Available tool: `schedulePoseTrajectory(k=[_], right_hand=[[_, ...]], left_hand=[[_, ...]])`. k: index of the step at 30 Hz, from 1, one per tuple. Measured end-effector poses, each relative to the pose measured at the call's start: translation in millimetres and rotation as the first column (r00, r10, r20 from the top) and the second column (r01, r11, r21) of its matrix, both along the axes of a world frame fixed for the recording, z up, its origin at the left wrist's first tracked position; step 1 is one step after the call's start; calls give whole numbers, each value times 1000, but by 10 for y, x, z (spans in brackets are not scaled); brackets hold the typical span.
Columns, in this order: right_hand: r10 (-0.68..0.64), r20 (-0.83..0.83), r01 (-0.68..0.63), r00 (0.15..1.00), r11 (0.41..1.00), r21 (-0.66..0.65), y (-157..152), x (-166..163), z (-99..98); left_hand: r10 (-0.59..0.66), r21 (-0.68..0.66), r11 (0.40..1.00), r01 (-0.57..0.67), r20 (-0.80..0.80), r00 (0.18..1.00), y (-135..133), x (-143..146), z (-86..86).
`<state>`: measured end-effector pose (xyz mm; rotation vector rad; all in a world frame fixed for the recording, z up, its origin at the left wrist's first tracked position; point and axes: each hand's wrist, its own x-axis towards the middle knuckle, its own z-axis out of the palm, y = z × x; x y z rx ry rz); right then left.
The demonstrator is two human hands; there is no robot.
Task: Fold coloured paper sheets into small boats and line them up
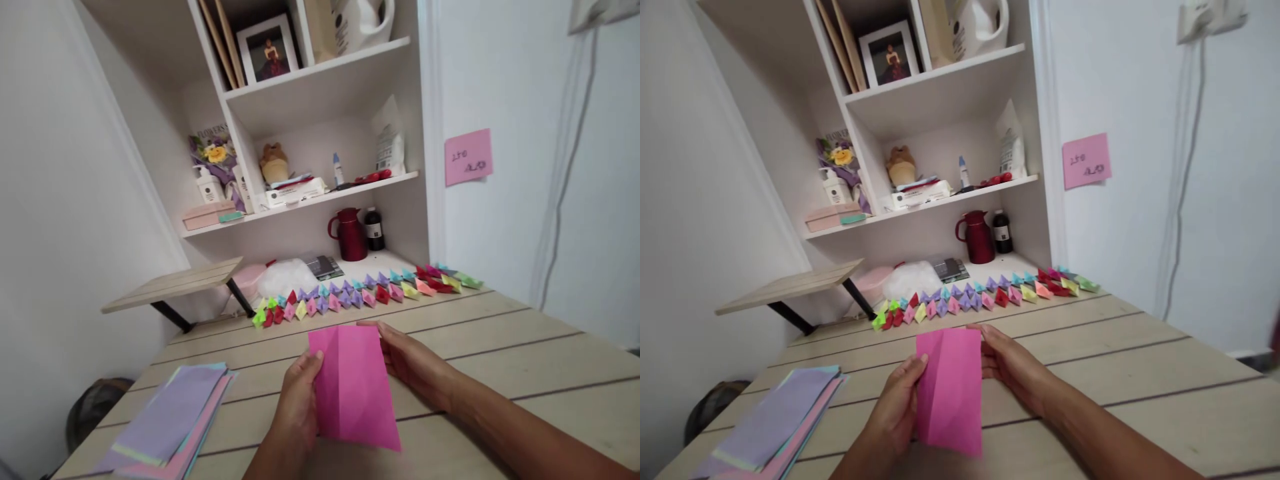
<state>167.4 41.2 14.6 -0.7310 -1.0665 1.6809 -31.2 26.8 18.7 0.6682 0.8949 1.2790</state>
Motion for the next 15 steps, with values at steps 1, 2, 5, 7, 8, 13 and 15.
schedulePoseTrajectory(k=[1, 2, 5, 7, 8, 13, 15], right_hand=[[-44, 15, 44, 999, 999, -20, -1, -10, 2], [-91, 35, 92, 995, 995, -39, 1, -20, 1], [-254, 122, 260, 960, 965, -40, 34, -8, -9], [-438, 214, 428, 873, 899, 93, 80, 57, -9], [-548, 248, 510, 799, 836, 202, 106, 98, -9], [-498, 370, 343, 784, 845, 410, 152, 154, -54], [-400, 410, 214, 820, 878, 429, 111, 77, -88]], left_hand=[[-23, -5, 1000, 23, -1, 1000, -4, 40, -34], [-46, -4, 999, 46, 1, 999, -14, 68, -54], [-75, 19, 997, 75, 38, 996, -54, 82, -64], [-60, 28, 998, 58, 74, 995, -72, 44, -59], [-44, 26, 999, 42, 94, 995, -78, 20, -58], [43, 9, 999, -45, 175, 984, -97, -32, -46], [35, 19, 999, -39, 183, 983, -107, -13, -25]])
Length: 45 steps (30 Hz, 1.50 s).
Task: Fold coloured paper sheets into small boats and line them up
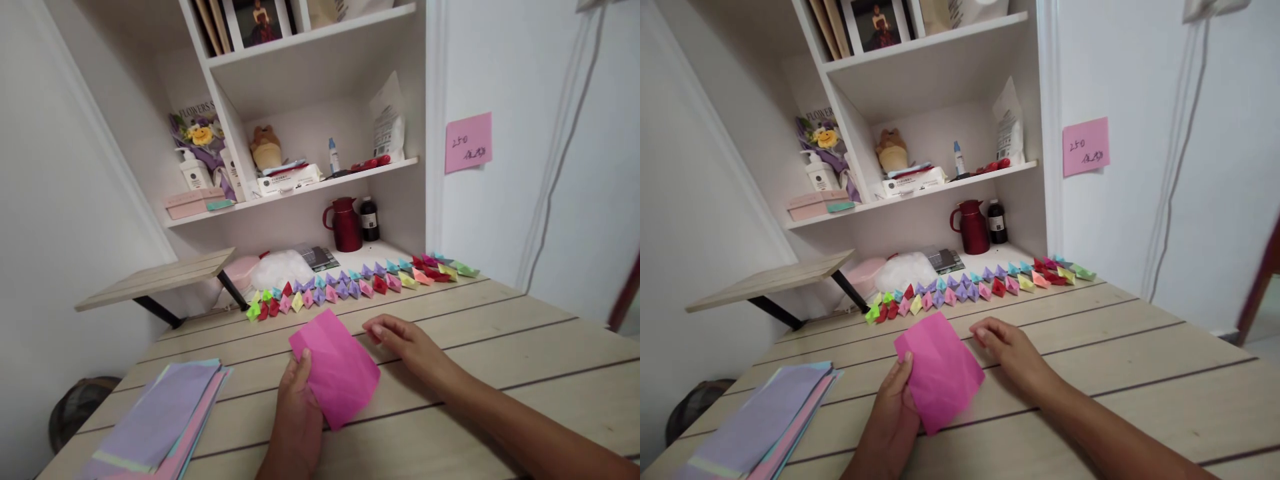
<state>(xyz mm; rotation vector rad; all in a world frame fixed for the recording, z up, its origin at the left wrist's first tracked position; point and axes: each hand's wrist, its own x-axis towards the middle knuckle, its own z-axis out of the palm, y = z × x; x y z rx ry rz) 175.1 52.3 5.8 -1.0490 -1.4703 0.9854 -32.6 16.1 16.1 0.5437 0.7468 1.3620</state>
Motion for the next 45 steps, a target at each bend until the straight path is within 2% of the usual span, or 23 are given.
schedulePoseTrajectory(k=[3, 7, 12, 16, 18, 21, 24, 28, 34, 40, 42, 45], right_hand=[[135, 49, -135, 990, 991, -8, -98, -131, -13], [196, 126, -198, 972, 980, 3, -219, -214, 51], [354, 63, -353, 933, 935, -27, -307, -236, 125], [416, -2, -416, 910, 910, -11, -355, -277, 154], [402, -61, -403, 913, 915, -8, -345, -305, 132], [290, -154, -299, 944, 953, -41, -267, -332, 43], [225, -260, -252, 939, 965, -78, -179, -319, -30], [281, -313, -330, 907, 937, -113, -207, -292, 12], [295, -160, -311, 942, 947, -85, -392, -355, 128], [305, -304, -344, 903, 935, -85, -325, -413, 62], [264, -345, -318, 901, 941, -111, -284, -408, 46], [207, -425, -289, 881, 947, -137, -254, -389, 60]], left_hand=[[-34, 44, 998, 34, 6, 999, -20, 31, 39], [-41, 84, 996, 43, -18, 999, -42, 43, 66], [-135, 152, 978, 142, -54, 989, -49, 59, 29], [-174, 205, 959, 194, -110, 979, -66, 72, 4], [-172, 190, 960, 203, -167, 971, -82, 68, 16], [-156, 130, 972, 196, -264, 952, -101, 48, 65], [-97, 125, 983, 133, -260, 961, -102, 26, 121], [-56, 138, 986, 93, -251, 966, -90, 21, 145], [-107, 224, 962, 156, -218, 970, -98, 52, 84], [-116, 230, 953, 198, -325, 938, -124, 22, 132], [-32, 273, 952, 138, -360, 933, -107, 5, 169], [209, 382, 922, -57, -370, 905, -50, -17, 198]])
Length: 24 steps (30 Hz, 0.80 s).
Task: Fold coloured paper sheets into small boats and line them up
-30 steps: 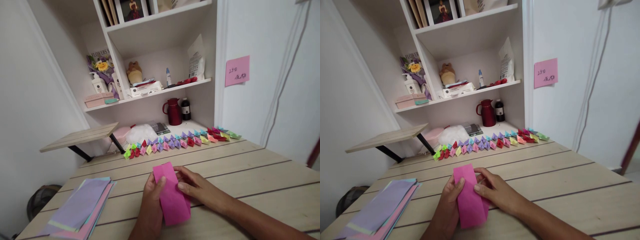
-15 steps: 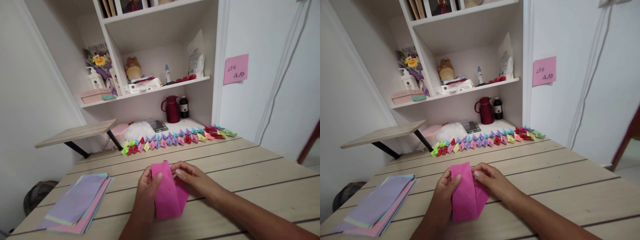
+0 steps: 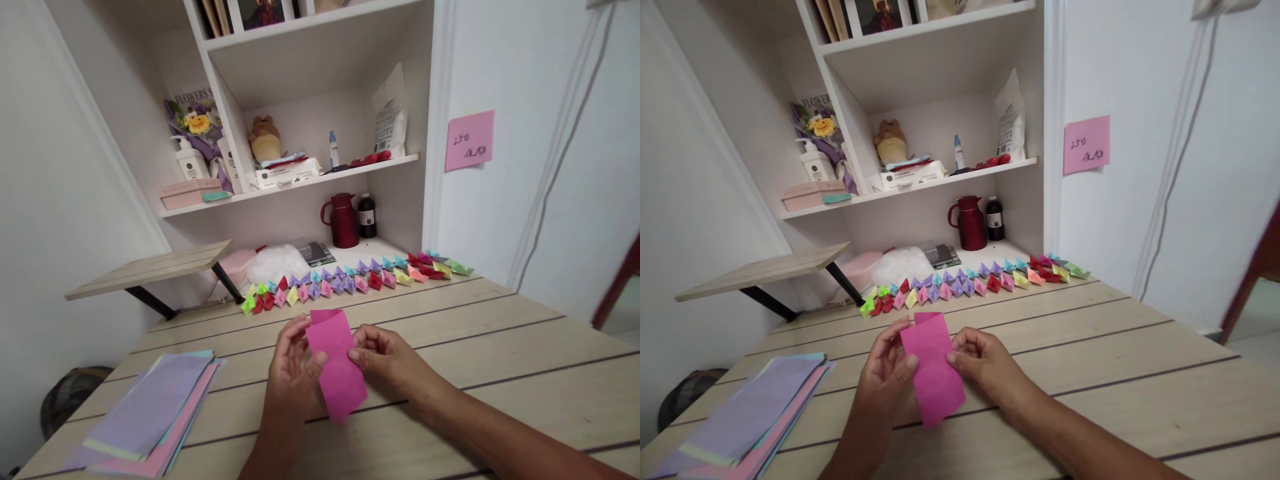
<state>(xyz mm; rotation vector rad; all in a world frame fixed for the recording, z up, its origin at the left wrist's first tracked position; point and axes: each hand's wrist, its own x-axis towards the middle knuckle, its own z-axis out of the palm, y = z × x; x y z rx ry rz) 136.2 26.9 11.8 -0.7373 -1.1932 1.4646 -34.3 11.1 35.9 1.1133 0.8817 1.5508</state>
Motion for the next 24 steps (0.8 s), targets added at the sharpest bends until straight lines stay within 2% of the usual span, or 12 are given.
schedulePoseTrajectory(k=[3, 5, 7, 9, 11, 12, 15, 18, 21, 24], right_hand=[[-12, -36, 11, 999, 1000, -29, -3, 19, 47], [-30, -40, 28, 999, 999, -44, -12, 28, 78], [-40, -56, 37, 998, 998, -53, -21, 35, 98], [-30, -65, 26, 997, 998, -53, -32, 38, 103], [4, -63, -7, 998, 999, -49, -48, 36, 99], [27, -55, -30, 998, 999, -43, -57, 33, 95], [78, 4, -78, 997, 997, -9, -71, 28, 82], [29, 53, -30, 998, 999, 20, -27, 69, 50], [-120, 128, 110, 985, 990, 84, 69, 181, 7], [-246, 279, 166, 928, 945, 282, 126, 314, 22]], left_hand=[[162, 20, 987, -162, -24, 986, 55, -3, -39], [173, -10, 985, -174, -11, 985, 70, 14, -100], [91, -30, 995, -90, 27, 996, 69, 42, -167], [-76, -71, 994, 80, 55, 996, 58, 68, -214], [-214, -152, 964, 220, 50, 975, 45, 77, -227], [-248, -202, 947, 249, 32, 968, 38, 72, -221], [-199, -314, 930, 191, 6, 980, 23, 21, -166], [-140, -341, 928, 150, 55, 989, 8, -51, -100], [-226, -344, 908, 240, 81, 971, -20, -95, -63], [-375, -392, 843, 368, 63, 925, -67, -83, -53]])
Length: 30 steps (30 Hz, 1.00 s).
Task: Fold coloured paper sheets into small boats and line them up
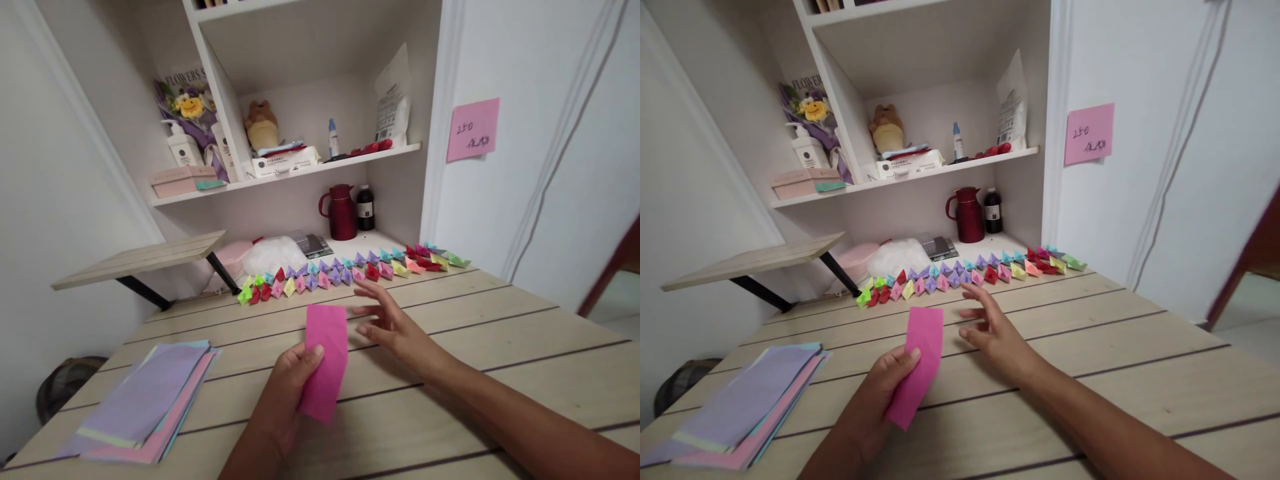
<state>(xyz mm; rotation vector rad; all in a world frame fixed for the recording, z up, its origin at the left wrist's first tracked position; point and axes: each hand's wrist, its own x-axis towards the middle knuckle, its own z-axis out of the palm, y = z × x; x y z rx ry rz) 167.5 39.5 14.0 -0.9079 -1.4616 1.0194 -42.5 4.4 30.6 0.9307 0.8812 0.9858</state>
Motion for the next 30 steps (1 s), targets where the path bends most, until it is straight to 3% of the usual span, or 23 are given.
schedulePoseTrajectory(k=[3, 6, 11, 14, 18, 21, 26, 30], right_hand=[[-45, 220, -11, 974, 969, 245, -54, 73, 110], [-25, 368, -131, 930, 910, 393, -175, 68, 249], [81, 478, -279, 875, 890, 360, -244, 11, 270], [10, 424, -169, 906, 925, 339, -189, -8, 171], [-241, 335, 113, 911, 926, 360, -137, -11, 87], [-394, 314, 224, 864, 859, 460, -148, -22, 77], [-474, 433, 8, 767, 682, 732, -207, -116, 53], [-521, 395, 39, 757, 640, 767, -189, -124, 40]], left_hand=[[-155, -61, 987, 151, -81, 985, -51, 36, 9], [-206, -83, 977, 197, -119, 971, -79, 46, 25], [-148, -46, 988, 146, -48, 988, -52, 6, 24], [-14, -46, 999, 17, 53, 998, 13, -21, -22], [215, -160, 970, -184, 200, 956, 109, -70, -114], [177, -168, 975, -144, 203, 963, 106, -81, -148], [-128, -39, 990, 137, 182, 975, 0, 11, -171], [-59, -78, 994, 77, 218, 974, -3, 29, -223]])
